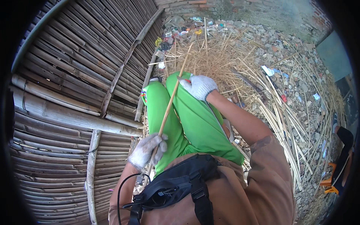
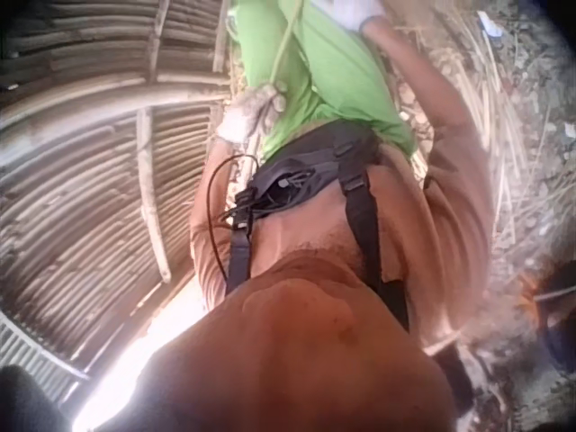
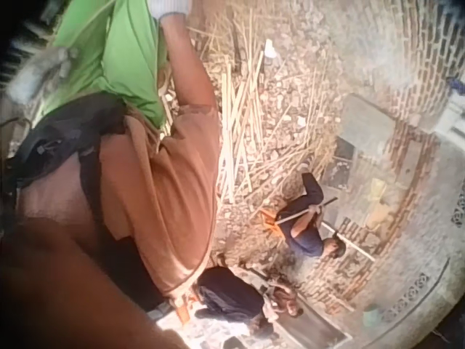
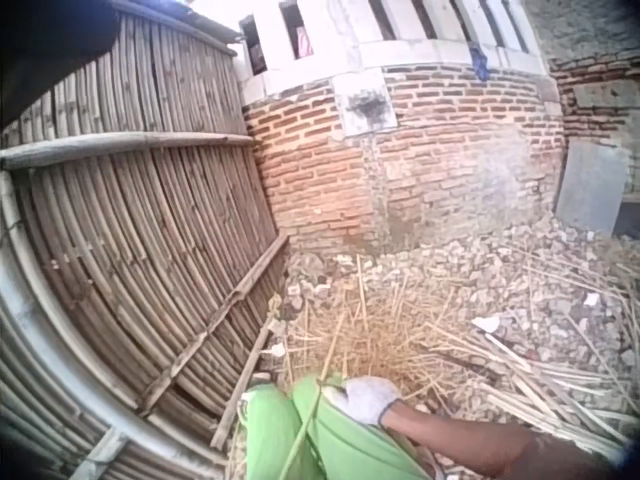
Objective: The person shaves a long bamboo stick with a small red knife, removing thin strips of material. The person holds the stick in one hand and carefully runs the knife along its length to smooth or sharpen it.
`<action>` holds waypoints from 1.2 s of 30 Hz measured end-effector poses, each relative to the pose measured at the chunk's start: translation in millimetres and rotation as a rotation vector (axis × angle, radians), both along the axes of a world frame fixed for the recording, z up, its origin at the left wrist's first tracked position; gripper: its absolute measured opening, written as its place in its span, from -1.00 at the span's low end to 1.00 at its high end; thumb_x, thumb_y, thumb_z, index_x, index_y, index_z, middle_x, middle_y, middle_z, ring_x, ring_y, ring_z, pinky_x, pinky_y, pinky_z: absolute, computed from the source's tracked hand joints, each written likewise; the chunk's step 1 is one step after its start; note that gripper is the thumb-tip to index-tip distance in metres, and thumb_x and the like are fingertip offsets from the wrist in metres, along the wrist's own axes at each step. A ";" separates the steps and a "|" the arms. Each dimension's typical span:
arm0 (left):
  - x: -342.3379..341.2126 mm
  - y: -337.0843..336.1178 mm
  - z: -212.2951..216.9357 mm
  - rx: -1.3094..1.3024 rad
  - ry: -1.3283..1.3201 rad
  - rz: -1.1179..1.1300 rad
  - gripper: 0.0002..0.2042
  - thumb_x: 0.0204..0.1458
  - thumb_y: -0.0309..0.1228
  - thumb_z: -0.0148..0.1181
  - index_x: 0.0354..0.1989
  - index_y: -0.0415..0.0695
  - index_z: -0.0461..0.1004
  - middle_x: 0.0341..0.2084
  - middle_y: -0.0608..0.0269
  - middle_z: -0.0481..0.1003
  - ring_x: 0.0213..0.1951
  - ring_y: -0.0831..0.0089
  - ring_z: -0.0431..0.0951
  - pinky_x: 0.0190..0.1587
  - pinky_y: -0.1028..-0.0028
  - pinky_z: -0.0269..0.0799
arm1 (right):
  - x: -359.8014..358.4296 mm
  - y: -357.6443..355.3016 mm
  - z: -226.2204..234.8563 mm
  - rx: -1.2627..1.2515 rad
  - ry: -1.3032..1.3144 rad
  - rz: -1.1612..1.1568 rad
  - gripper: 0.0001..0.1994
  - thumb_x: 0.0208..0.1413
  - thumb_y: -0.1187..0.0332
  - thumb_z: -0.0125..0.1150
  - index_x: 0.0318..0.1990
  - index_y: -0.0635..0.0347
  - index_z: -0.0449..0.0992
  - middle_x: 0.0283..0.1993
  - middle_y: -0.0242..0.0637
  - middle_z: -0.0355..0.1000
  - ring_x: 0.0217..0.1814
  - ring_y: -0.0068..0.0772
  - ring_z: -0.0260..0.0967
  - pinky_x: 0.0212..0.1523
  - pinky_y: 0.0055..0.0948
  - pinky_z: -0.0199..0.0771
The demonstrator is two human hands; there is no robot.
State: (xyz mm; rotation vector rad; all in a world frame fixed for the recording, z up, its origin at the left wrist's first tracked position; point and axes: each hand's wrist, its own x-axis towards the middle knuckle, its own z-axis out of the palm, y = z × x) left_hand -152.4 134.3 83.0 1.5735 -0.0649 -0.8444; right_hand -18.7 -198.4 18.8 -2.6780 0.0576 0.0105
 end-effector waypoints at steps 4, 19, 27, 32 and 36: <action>73.2 -42.4 -2.6 0.102 -0.033 -0.003 -0.66 0.51 -0.18 0.05 0.10 -0.23 0.52 -0.51 0.40 0.45 -0.68 0.64 0.31 -0.71 0.56 0.13 | 0.3 -1.1 1.3 0.019 -0.005 0.019 -0.17 0.43 -0.41 -0.20 -0.15 0.21 0.77 -0.10 0.21 0.68 -0.04 0.30 0.67 0.06 0.21 0.63; 94.7 -44.8 4.3 0.272 -0.164 -0.111 -0.70 0.48 -0.13 0.06 -0.09 -0.14 0.52 -0.59 0.44 0.35 -0.72 0.62 0.28 -0.71 0.50 0.11 | -3.7 -4.0 5.9 0.016 0.053 0.022 -0.18 0.43 -0.41 -0.21 -0.08 0.20 0.76 -0.04 0.19 0.69 0.02 0.26 0.68 0.11 0.20 0.64; 15.8 26.1 28.4 0.268 -0.055 -0.051 -0.68 0.49 -0.16 0.05 -0.05 -0.21 0.53 -0.61 0.43 0.33 -0.74 0.63 0.24 -0.71 0.51 0.10 | -3.9 -4.3 12.1 0.043 0.087 -0.006 -0.15 0.44 -0.40 -0.21 -0.08 0.29 0.75 -0.02 0.24 0.68 0.04 0.26 0.69 0.13 0.21 0.63; -70.8 94.4 34.1 0.265 0.144 0.132 -0.66 0.46 -0.14 0.10 -0.10 -0.23 0.55 -0.64 0.42 0.35 -0.73 0.68 0.23 -0.72 0.56 0.03 | -2.4 -4.6 4.3 0.045 0.055 -0.035 -0.15 0.42 -0.42 -0.20 -0.09 0.26 0.75 -0.04 0.25 0.68 0.04 0.27 0.68 0.12 0.21 0.64; -91.3 106.4 18.7 0.234 0.276 0.237 -0.65 0.42 -0.14 0.16 -0.07 -0.25 0.56 -0.66 0.40 0.34 -0.76 0.64 0.24 -0.74 0.56 0.05 | -10.8 -0.5 10.2 -0.014 0.074 0.010 -0.17 0.42 -0.41 -0.18 -0.11 0.24 0.75 -0.07 0.24 0.68 0.02 0.28 0.68 0.11 0.20 0.64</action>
